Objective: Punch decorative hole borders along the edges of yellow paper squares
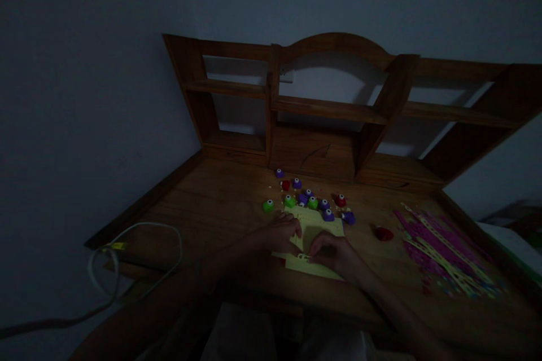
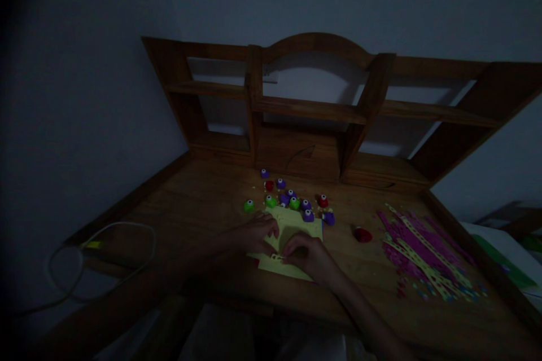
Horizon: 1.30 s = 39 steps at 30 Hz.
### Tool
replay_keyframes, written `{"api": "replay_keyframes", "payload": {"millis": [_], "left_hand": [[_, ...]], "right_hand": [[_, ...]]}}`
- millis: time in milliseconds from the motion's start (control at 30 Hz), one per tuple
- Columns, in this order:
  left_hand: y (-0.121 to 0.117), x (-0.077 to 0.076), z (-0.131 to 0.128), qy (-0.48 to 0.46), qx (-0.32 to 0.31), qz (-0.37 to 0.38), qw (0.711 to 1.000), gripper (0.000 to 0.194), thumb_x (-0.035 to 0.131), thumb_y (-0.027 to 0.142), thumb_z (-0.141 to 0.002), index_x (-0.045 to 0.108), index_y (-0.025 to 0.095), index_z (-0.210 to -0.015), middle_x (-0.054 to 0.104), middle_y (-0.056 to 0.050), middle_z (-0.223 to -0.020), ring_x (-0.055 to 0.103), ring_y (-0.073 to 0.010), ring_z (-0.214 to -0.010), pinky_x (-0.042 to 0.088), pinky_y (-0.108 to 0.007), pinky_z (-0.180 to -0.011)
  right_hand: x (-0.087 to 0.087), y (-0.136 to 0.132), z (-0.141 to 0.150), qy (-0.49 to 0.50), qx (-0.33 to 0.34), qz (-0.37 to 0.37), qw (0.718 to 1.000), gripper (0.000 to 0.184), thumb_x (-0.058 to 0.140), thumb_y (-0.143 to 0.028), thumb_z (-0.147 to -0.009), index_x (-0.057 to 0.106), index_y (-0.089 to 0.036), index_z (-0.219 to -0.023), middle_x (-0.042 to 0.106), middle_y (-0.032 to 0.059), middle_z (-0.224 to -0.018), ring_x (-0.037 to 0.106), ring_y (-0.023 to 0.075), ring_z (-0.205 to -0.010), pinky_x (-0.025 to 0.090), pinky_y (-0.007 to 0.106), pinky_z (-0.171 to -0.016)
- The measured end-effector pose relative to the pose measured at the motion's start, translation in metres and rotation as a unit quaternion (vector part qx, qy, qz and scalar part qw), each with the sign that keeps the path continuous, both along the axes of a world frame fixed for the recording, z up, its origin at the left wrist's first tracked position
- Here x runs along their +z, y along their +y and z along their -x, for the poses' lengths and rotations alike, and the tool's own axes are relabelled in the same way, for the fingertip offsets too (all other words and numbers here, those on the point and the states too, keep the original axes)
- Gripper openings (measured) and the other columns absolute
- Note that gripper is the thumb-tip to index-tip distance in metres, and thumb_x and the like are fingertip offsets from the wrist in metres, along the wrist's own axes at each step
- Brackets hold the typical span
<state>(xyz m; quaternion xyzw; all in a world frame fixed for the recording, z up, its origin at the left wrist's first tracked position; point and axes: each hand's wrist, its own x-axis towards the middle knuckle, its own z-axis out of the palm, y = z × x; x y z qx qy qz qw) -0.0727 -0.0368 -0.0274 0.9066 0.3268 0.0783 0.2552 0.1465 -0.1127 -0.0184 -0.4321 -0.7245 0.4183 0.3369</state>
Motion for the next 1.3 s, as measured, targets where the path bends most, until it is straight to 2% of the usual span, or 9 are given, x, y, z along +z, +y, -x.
{"api": "replay_keyframes", "payload": {"millis": [200,300,400,700,867,967,1100,1200,1300], "left_hand": [[-0.001,0.004,0.000,0.005,0.003,-0.001,1.000,0.050,0.080,0.051,-0.064,0.059,0.020,-0.098,0.055,-0.004,-0.102,0.049,-0.0231,-0.103,0.036,-0.031,-0.088],[-0.004,0.012,0.000,0.019,0.001,-0.005,1.000,0.045,0.076,0.051,-0.068,0.060,0.020,-0.097,0.055,-0.004,-0.102,0.049,-0.0234,-0.103,0.037,-0.032,-0.089],[-0.009,0.016,-0.003,0.029,0.014,-0.026,0.999,0.039,0.072,0.050,-0.074,0.059,0.020,-0.095,0.057,-0.005,-0.102,0.050,-0.0231,-0.103,0.037,-0.033,-0.090],[-0.010,0.009,-0.009,0.039,0.042,-0.050,0.997,0.045,0.071,0.056,-0.072,0.059,0.019,-0.094,0.057,-0.005,-0.098,0.051,-0.0238,-0.103,0.038,-0.031,-0.087],[-0.008,0.008,-0.009,0.045,0.041,-0.059,0.996,0.046,0.072,0.057,-0.071,0.059,0.019,-0.094,0.057,-0.005,-0.099,0.051,-0.0238,-0.103,0.038,-0.032,-0.088],[-0.010,0.012,-0.010,0.050,0.040,-0.058,0.996,0.044,0.070,0.057,-0.072,0.059,0.019,-0.093,0.058,-0.005,-0.099,0.051,-0.0236,-0.103,0.037,-0.032,-0.089],[-0.016,0.018,-0.012,0.049,0.037,-0.087,0.994,0.047,0.064,0.063,-0.076,0.059,0.018,-0.091,0.059,-0.006,-0.098,0.052,-0.0233,-0.099,0.037,-0.033,-0.090],[-0.019,0.022,-0.015,0.061,0.044,-0.104,0.992,0.053,0.060,0.068,-0.076,0.059,0.016,-0.089,0.059,-0.008,-0.095,0.053,-0.0239,-0.097,0.037,-0.033,-0.088],[-0.020,0.025,-0.016,0.075,0.038,-0.095,0.992,0.058,0.063,0.070,-0.071,0.059,0.015,-0.089,0.060,-0.008,-0.095,0.053,-0.0243,-0.097,0.037,-0.033,-0.088]], "right_hand": [[-0.001,-0.005,-0.012,0.000,0.034,0.034,0.999,0.023,0.077,-0.043,-0.074,0.071,-0.020,-0.075,0.069,0.0033,-0.083,0.066,0.0184,-0.079,0.053,0.030,-0.073],[0.003,-0.007,-0.020,-0.010,0.048,0.018,0.999,0.023,0.077,-0.040,-0.076,0.072,-0.022,-0.087,0.070,0.0043,-0.095,0.066,0.0200,-0.090,0.052,0.032,-0.083],[0.006,-0.006,-0.025,-0.014,0.019,0.009,1.000,0.029,0.078,-0.038,-0.075,0.070,-0.024,-0.100,0.069,0.0037,-0.104,0.064,0.0208,-0.099,0.048,0.034,-0.090],[-0.006,0.000,-0.013,0.011,0.012,0.015,1.000,0.023,0.078,-0.041,-0.075,0.071,-0.020,-0.082,0.069,0.0036,-0.086,0.066,0.0190,-0.082,0.053,0.031,-0.077],[-0.002,-0.005,-0.019,0.007,0.025,0.035,0.999,0.024,0.080,-0.040,-0.071,0.071,-0.019,-0.073,0.070,0.0043,-0.081,0.067,0.0191,-0.077,0.054,0.030,-0.072],[0.004,-0.009,-0.026,0.003,0.049,0.035,0.998,0.021,0.078,-0.038,-0.075,0.073,-0.020,-0.083,0.071,0.0053,-0.091,0.067,0.0203,-0.087,0.053,0.032,-0.080],[0.007,-0.011,-0.034,-0.006,0.021,0.019,1.000,0.032,0.078,-0.037,-0.076,0.070,-0.025,-0.105,0.068,0.0053,-0.113,0.062,0.0224,-0.108,0.047,0.036,-0.097],[0.005,-0.009,-0.033,-0.011,0.005,0.005,1.000,0.027,0.075,-0.040,-0.078,0.070,-0.024,-0.099,0.069,0.0055,-0.110,0.063,0.0225,-0.106,0.048,0.037,-0.095],[0.002,-0.007,-0.028,0.001,0.010,0.001,1.000,0.023,0.074,-0.041,-0.079,0.071,-0.022,-0.089,0.070,0.0060,-0.105,0.065,0.0217,-0.100,0.050,0.036,-0.091]]}}
